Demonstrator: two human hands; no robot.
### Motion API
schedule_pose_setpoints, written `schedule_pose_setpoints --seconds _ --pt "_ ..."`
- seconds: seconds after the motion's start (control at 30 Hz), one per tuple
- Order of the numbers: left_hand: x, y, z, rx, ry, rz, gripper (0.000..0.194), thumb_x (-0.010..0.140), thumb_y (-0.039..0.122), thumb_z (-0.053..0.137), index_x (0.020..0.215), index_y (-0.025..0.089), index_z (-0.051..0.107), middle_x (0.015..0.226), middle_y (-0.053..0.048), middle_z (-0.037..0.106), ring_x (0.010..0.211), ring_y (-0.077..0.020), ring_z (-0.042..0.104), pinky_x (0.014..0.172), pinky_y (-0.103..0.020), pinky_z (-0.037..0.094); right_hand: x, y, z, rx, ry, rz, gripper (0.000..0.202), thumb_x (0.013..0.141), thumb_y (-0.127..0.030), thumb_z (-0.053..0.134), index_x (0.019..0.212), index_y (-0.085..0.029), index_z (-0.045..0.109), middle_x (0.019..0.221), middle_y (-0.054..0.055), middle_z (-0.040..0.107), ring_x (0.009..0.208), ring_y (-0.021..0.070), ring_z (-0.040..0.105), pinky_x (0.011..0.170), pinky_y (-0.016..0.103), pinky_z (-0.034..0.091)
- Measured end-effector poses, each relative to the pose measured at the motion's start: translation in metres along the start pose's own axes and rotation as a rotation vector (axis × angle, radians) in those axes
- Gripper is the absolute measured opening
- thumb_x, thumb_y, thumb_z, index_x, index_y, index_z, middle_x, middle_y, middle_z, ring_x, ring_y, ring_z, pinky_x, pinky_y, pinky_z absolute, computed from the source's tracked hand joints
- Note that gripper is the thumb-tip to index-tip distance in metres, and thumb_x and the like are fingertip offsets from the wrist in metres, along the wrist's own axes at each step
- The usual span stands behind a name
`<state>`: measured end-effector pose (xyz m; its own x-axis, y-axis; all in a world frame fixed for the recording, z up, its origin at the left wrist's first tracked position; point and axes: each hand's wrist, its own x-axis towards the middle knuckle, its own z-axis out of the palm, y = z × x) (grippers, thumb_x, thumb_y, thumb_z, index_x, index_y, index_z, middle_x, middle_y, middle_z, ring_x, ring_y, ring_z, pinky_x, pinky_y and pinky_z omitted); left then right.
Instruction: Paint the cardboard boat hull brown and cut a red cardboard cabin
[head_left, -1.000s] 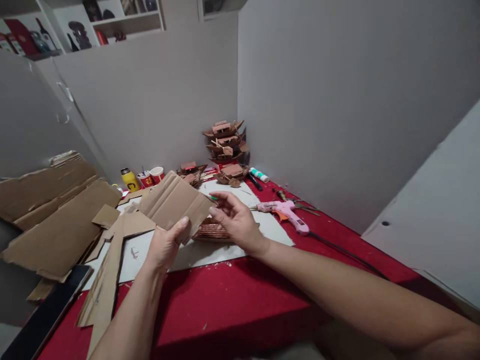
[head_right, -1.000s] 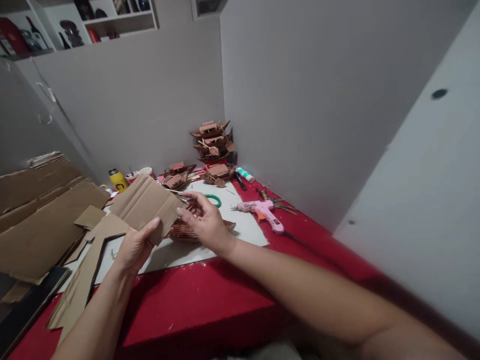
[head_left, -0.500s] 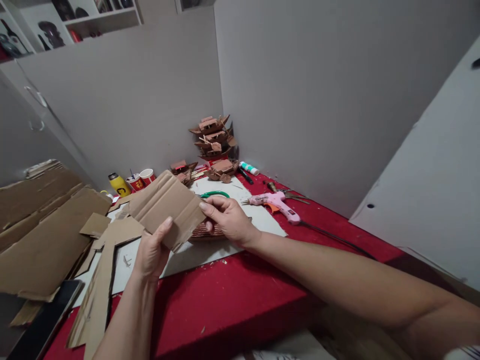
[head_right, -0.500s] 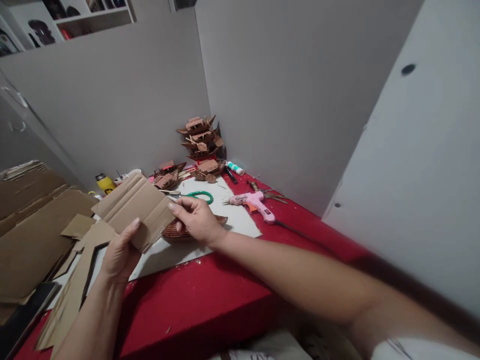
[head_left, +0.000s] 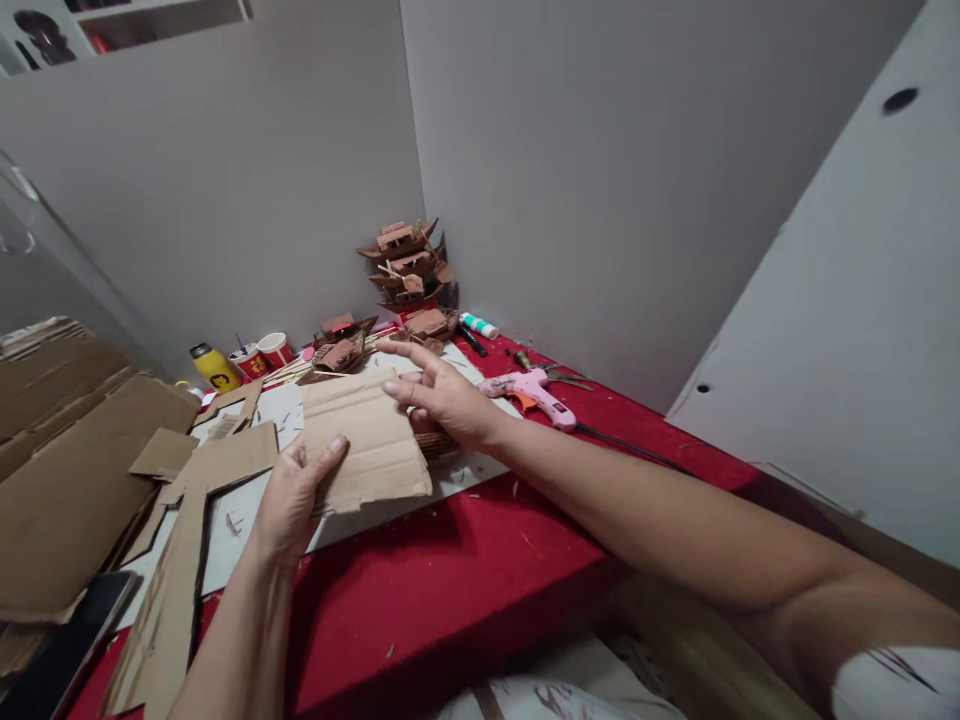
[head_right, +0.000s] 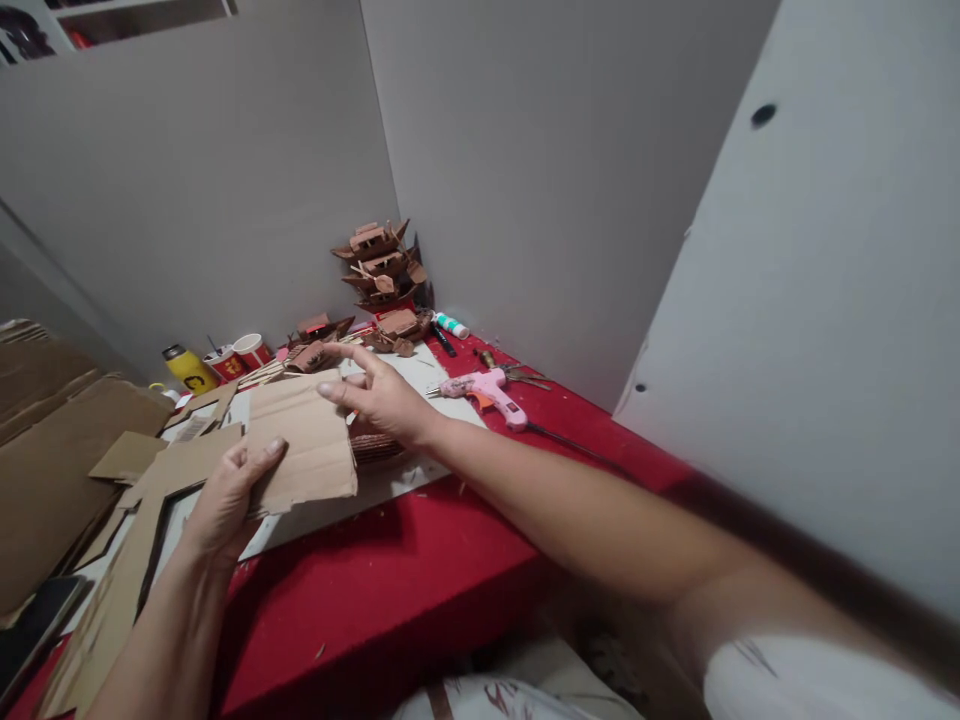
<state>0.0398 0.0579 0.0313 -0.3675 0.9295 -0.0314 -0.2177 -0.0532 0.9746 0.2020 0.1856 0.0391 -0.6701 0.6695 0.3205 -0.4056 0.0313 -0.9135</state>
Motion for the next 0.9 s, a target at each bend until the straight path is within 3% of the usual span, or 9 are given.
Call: schedule_pose_setpoints --seconds 0.13,0.23,0.33,0.43,0.53,0.6,0.67,0.77,0.9 --pt "0.001 -0.004 0.005 0.025 -0.068 0.043 0.06 0.069 0.025 0.081 0.125 0.018 0.06 0.103 -0.011 0.075 0.092 -0.0275 0.072 0.079 -0.035 0.059 0.004 0.007 -0.005 -0.072 -0.031 -0.018 0.058 0.076 -0.021 0.065 0.131 -0.023 0.048 0.066 -0.006 0.061 0.06 0.011 0.059 0.056 0.02 0.049" --pt "0.002 -0.005 0.008 0.014 -0.09 0.097 0.065 0.069 0.022 0.081 0.129 0.022 0.057 0.112 -0.009 0.073 0.096 -0.0242 0.07 0.077 -0.029 0.058 0.008 0.01 -0.009 -0.369 0.053 -0.231 0.042 0.082 -0.023 0.058 0.124 -0.019 0.055 0.08 0.0 0.068 0.069 0.0128 0.063 0.063 0.024 0.054" --pt "0.003 -0.002 0.008 0.003 -0.051 0.132 0.07 0.067 0.019 0.081 0.132 0.026 0.054 0.115 -0.006 0.072 0.098 -0.0209 0.07 0.076 -0.024 0.058 0.009 0.007 -0.018 -0.606 0.108 -0.403 0.032 0.089 -0.022 0.047 0.118 -0.016 0.061 0.106 0.007 0.069 0.093 0.0181 0.066 0.083 0.035 0.055" --pt "0.004 0.002 0.007 -0.036 0.01 0.157 0.074 0.066 0.015 0.082 0.132 0.028 0.053 0.117 -0.003 0.071 0.097 -0.0182 0.07 0.076 -0.022 0.057 0.005 0.002 -0.03 -0.732 0.124 -0.507 0.042 0.088 -0.013 0.039 0.127 -0.016 0.056 0.128 0.012 0.06 0.12 0.0229 0.054 0.104 0.047 0.042" --pt "0.003 0.004 0.007 -0.059 0.001 0.132 0.077 0.064 0.015 0.083 0.133 0.028 0.053 0.115 -0.003 0.072 0.095 -0.0172 0.07 0.073 -0.019 0.056 -0.002 0.0 -0.038 -1.111 0.026 -0.78 0.053 0.086 -0.011 0.045 0.139 -0.017 0.044 0.146 0.015 0.043 0.137 0.0258 0.036 0.112 0.051 0.031" --pt "0.001 0.002 0.01 -0.053 -0.028 0.086 0.081 0.063 0.016 0.084 0.136 0.028 0.05 0.11 -0.004 0.073 0.094 -0.0182 0.07 0.073 -0.019 0.056 -0.004 0.002 -0.039 -1.35 -0.06 -0.952 0.047 0.091 -0.015 0.045 0.139 -0.017 0.045 0.144 0.015 0.046 0.137 0.0265 0.036 0.109 0.05 0.034" --pt "-0.001 0.0 0.014 -0.037 -0.068 0.031 0.083 0.062 0.019 0.085 0.137 0.027 0.05 0.106 -0.007 0.074 0.093 -0.0213 0.071 0.073 -0.022 0.056 -0.003 0.006 -0.037 -1.453 -0.109 -1.049 0.036 0.097 -0.019 0.041 0.131 -0.017 0.053 0.134 0.014 0.058 0.129 0.0261 0.046 0.104 0.047 0.04" --pt "-0.006 -0.003 0.02 -0.007 -0.119 -0.05 0.076 0.061 0.024 0.085 0.131 0.022 0.056 0.106 -0.012 0.074 0.092 -0.0275 0.071 0.074 -0.031 0.058 0.002 0.011 -0.034 -1.502 -0.139 -1.137 0.029 0.099 -0.018 0.04 0.113 -0.012 0.065 0.115 0.013 0.07 0.112 0.0251 0.06 0.094 0.043 0.047" --pt "-0.011 -0.002 0.024 -0.004 -0.133 -0.074 0.07 0.059 0.024 0.085 0.125 0.018 0.061 0.105 -0.014 0.074 0.093 -0.0309 0.071 0.077 -0.036 0.058 0.007 0.013 -0.033 -1.493 -0.158 -1.178 0.027 0.099 -0.016 0.042 0.105 -0.012 0.068 0.109 0.013 0.073 0.102 0.0228 0.066 0.087 0.039 0.052"
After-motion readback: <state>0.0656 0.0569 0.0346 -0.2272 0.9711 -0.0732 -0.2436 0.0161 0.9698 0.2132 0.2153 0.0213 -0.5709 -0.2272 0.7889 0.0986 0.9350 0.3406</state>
